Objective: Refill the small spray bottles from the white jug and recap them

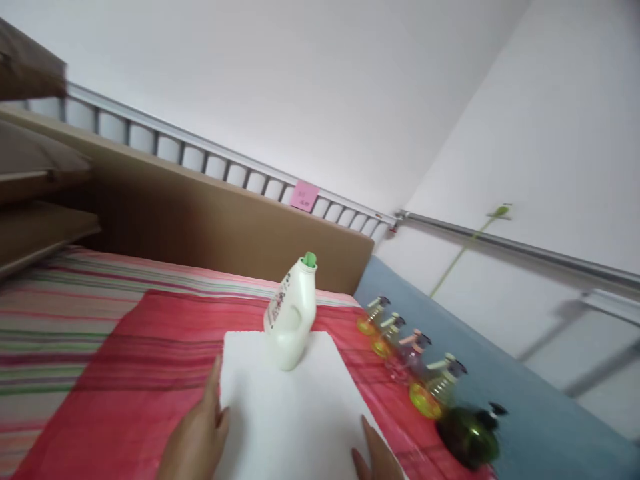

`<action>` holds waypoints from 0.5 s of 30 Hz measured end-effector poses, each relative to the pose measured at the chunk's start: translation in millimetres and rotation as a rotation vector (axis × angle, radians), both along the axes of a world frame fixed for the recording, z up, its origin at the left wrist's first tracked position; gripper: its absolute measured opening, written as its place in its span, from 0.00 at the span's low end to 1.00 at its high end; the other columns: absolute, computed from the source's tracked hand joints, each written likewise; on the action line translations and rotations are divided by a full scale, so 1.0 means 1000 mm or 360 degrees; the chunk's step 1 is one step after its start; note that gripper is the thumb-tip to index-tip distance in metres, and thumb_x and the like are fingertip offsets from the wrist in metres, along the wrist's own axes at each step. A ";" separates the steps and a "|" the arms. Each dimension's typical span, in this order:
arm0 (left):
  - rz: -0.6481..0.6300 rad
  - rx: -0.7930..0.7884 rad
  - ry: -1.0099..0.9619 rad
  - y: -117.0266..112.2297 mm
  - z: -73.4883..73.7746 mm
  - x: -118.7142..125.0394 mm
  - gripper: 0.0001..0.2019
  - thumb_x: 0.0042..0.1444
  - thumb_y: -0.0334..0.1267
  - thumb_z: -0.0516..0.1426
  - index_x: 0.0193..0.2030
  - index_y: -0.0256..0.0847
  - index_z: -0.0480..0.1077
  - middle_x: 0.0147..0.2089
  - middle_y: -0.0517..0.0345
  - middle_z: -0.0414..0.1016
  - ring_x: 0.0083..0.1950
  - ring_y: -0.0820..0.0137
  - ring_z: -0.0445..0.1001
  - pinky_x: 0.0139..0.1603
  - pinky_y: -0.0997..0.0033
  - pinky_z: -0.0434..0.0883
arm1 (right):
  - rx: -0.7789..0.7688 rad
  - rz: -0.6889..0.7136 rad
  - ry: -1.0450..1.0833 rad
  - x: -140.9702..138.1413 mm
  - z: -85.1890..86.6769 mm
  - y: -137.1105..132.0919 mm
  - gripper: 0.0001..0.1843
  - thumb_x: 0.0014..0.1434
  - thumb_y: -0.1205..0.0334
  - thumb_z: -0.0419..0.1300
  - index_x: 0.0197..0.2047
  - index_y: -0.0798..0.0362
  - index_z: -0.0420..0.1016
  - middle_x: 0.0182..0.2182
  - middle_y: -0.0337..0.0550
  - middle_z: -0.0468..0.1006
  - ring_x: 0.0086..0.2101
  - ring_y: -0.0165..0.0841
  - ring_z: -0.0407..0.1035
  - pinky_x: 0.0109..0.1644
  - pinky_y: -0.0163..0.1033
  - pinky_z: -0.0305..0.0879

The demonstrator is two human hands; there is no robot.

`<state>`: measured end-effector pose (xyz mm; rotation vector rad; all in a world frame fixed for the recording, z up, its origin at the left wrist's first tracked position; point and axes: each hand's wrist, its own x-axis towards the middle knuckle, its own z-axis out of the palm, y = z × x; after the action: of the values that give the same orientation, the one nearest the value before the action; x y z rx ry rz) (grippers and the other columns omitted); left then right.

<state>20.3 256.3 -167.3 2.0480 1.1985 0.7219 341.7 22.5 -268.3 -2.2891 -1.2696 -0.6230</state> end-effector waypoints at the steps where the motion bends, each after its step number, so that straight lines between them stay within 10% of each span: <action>1: 0.0012 0.0038 0.0031 0.003 -0.002 -0.001 0.33 0.58 0.36 0.42 0.68 0.35 0.30 0.23 0.62 0.68 0.24 0.66 0.71 0.25 0.73 0.61 | -0.0032 -0.0007 -0.0007 -0.002 0.000 -0.002 0.29 0.61 0.47 0.44 0.59 0.55 0.62 0.54 0.53 0.71 0.52 0.45 0.67 0.54 0.52 0.67; 7: 0.0073 0.0212 0.0077 0.014 -0.007 -0.011 0.34 0.58 0.38 0.43 0.68 0.38 0.28 0.17 0.70 0.61 0.19 0.68 0.68 0.23 0.75 0.58 | -0.0225 -0.0089 0.0170 -0.019 0.027 -0.005 0.30 0.61 0.51 0.48 0.62 0.60 0.56 0.57 0.56 0.67 0.54 0.42 0.64 0.57 0.48 0.64; 15: 0.0114 0.0271 0.0272 0.013 0.008 -0.018 0.34 0.57 0.32 0.42 0.68 0.35 0.29 0.15 0.71 0.58 0.17 0.70 0.66 0.21 0.77 0.52 | -0.0327 -0.0122 0.0265 -0.028 0.139 0.044 0.33 0.60 0.61 0.48 0.67 0.56 0.44 0.38 0.48 0.80 0.37 0.40 0.74 0.44 0.44 0.68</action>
<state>1.9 269.5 -159.1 2.2545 1.3525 0.7159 313.4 66.3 -128.9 -2.5074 -1.2202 -0.3307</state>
